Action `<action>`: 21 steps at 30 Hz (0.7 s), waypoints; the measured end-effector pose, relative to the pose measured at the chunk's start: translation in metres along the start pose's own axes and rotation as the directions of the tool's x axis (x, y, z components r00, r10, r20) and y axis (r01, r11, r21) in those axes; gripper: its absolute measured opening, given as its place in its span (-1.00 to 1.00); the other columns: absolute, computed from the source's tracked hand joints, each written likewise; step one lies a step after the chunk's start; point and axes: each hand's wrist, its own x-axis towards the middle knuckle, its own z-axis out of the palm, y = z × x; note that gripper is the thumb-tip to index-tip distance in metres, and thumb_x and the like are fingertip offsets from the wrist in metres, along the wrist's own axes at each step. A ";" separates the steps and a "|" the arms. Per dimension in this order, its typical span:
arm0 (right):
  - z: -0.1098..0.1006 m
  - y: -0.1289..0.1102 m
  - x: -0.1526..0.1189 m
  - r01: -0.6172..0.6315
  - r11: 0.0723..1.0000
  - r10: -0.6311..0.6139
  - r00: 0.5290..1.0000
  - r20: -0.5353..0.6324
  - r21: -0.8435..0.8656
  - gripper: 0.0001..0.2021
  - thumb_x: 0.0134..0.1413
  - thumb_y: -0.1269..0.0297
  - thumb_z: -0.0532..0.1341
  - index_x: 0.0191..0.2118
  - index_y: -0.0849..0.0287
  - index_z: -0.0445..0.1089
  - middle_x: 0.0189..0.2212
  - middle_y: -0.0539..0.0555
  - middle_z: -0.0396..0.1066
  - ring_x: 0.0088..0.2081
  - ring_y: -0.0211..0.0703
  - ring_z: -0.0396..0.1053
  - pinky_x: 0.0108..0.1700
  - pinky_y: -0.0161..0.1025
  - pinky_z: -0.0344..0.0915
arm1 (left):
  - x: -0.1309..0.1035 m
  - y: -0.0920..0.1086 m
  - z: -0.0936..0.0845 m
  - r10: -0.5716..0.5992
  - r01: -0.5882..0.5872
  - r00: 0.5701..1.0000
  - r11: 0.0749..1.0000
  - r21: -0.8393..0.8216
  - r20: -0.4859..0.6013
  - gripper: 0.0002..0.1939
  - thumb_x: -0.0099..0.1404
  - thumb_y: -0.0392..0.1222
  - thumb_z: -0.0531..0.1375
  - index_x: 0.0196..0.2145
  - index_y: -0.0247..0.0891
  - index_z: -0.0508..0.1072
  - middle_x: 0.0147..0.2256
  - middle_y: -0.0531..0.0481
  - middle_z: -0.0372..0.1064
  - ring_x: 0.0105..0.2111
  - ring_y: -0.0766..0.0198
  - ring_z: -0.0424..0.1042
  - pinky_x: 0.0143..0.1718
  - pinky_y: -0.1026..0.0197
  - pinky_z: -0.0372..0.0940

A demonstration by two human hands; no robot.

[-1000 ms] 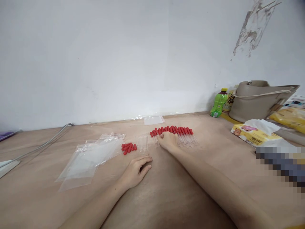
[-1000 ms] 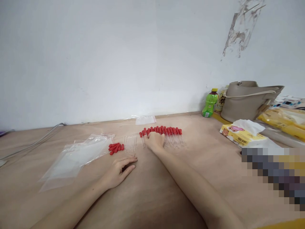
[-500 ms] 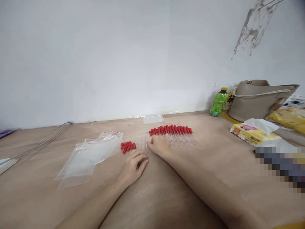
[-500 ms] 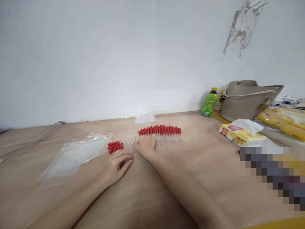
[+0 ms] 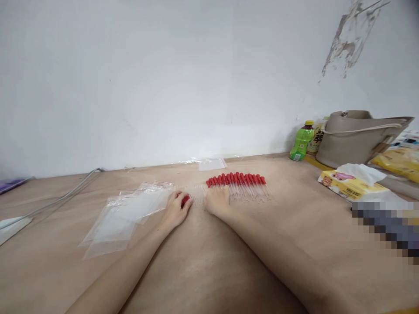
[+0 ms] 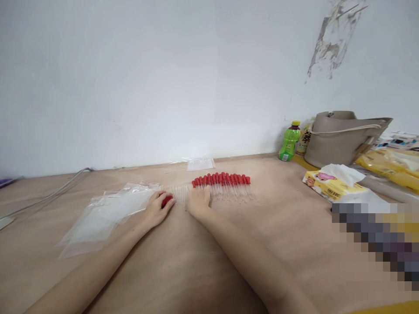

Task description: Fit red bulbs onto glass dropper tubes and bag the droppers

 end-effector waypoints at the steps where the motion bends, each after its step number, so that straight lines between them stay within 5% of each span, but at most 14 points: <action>1: -0.002 0.003 -0.004 0.009 1.000 -0.009 1.000 -0.012 -0.002 -0.81 -0.04 0.31 0.07 -0.44 0.28 0.40 -0.44 0.22 0.44 -0.39 -0.06 0.36 -0.13 -0.07 -0.10 | 0.002 0.003 0.000 0.018 -0.018 1.000 0.999 -0.027 0.004 -0.76 0.23 -0.11 0.01 -0.25 -0.26 0.37 -0.22 -0.11 0.24 -0.14 0.12 0.24 -0.08 0.08 0.15; 10: -0.006 0.058 -0.052 0.115 0.993 -0.115 0.959 -0.258 -0.016 -0.81 0.03 0.29 -0.01 -0.46 0.23 0.27 -0.51 0.09 0.38 -0.43 -0.15 0.30 -0.23 -0.15 -0.10 | 0.004 0.017 0.001 0.035 -0.037 0.999 0.997 -0.062 -0.028 -0.66 0.25 -0.07 -0.02 -0.10 -0.29 0.30 -0.17 -0.11 0.26 -0.12 0.17 0.25 -0.06 0.16 0.15; 15: -0.001 0.077 -0.072 0.203 0.976 -0.157 0.910 -0.383 0.081 -0.86 0.03 0.32 0.00 -0.47 0.21 0.23 -0.53 -0.02 0.34 -0.46 -0.27 0.24 -0.31 -0.23 -0.13 | 0.019 -0.017 -0.023 -0.141 0.152 0.986 0.980 0.129 -0.090 -0.63 0.28 -0.13 -0.13 -0.12 -0.31 0.34 -0.13 -0.15 0.29 -0.06 0.08 0.21 -0.02 0.06 0.09; 21: -0.007 0.078 -0.081 0.265 0.963 -0.227 0.888 -0.401 0.043 -0.87 0.01 0.31 0.04 -0.48 0.21 0.23 -0.56 0.00 0.32 -0.47 -0.25 0.21 -0.29 -0.23 -0.12 | 0.038 -0.063 -0.040 -0.206 0.187 0.974 0.965 0.187 0.090 -0.68 0.18 -0.07 0.01 -0.20 -0.23 0.42 -0.09 -0.09 0.32 -0.05 0.09 0.23 -0.06 0.13 0.11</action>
